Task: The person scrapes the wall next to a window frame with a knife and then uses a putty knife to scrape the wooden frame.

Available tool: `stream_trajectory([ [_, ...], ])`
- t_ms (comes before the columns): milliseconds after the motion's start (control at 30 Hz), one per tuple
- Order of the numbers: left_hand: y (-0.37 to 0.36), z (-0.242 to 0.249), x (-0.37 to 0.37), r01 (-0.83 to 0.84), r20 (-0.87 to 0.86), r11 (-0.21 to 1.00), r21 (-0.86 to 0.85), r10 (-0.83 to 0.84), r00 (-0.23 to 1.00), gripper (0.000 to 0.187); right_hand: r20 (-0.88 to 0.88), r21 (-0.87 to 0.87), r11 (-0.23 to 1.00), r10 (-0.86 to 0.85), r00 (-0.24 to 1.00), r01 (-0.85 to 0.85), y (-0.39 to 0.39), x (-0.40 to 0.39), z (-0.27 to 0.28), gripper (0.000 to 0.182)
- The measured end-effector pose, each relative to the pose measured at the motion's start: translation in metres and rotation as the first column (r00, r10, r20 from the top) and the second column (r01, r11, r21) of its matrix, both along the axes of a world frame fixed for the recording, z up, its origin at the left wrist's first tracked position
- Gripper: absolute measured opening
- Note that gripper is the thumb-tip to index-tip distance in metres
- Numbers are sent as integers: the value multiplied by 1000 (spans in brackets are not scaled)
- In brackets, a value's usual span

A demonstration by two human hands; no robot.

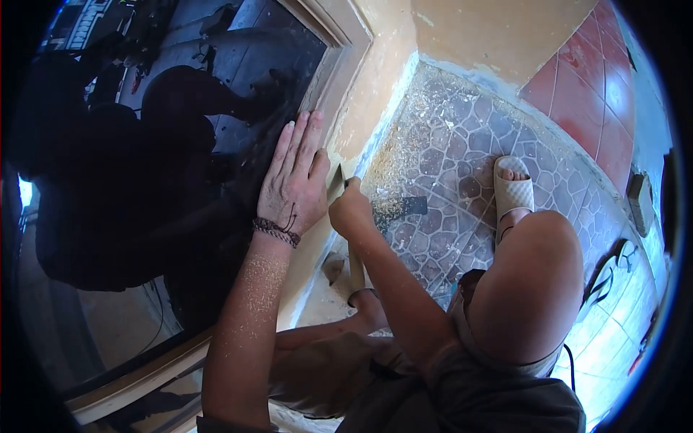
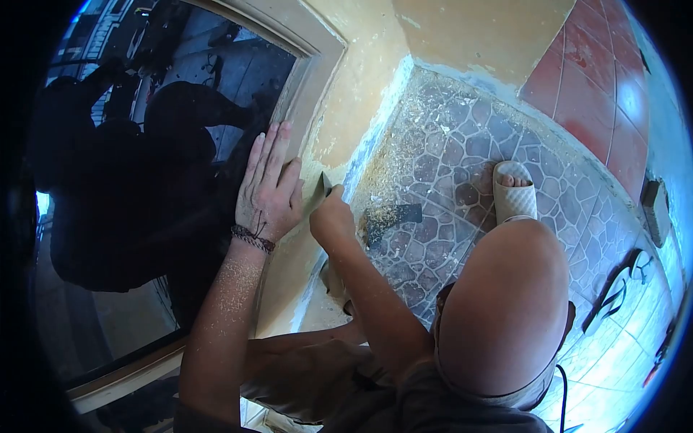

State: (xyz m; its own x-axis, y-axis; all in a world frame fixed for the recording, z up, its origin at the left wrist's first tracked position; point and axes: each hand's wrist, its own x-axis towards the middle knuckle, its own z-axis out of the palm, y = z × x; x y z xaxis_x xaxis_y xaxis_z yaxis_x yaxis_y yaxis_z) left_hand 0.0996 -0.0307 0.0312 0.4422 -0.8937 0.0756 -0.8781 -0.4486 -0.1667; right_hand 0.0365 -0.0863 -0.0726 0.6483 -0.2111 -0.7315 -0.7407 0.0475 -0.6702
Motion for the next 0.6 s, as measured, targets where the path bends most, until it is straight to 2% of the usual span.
stream_trajectory([
  [167,-1,1,-3,-5,12,1000,19,4,1000,19,-15,71,996,-55,998,56,-10,9,-25,45],
  [333,-4,4,0,-12,8,1000,-10,12,1000,16,-40,58,998,28,999,-26,4,2,4,48],
  [400,-3,2,-2,-9,8,1000,-11,9,1000,15,-4,86,994,-67,998,67,-10,9,-15,46],
  [567,-2,2,-1,-14,-8,1000,10,14,1000,18,17,-61,996,58,998,-57,2,1,-5,44],
  [600,-2,3,0,-13,5,1000,5,13,1000,18,15,-45,999,22,1000,-21,-1,3,-7,44],
])
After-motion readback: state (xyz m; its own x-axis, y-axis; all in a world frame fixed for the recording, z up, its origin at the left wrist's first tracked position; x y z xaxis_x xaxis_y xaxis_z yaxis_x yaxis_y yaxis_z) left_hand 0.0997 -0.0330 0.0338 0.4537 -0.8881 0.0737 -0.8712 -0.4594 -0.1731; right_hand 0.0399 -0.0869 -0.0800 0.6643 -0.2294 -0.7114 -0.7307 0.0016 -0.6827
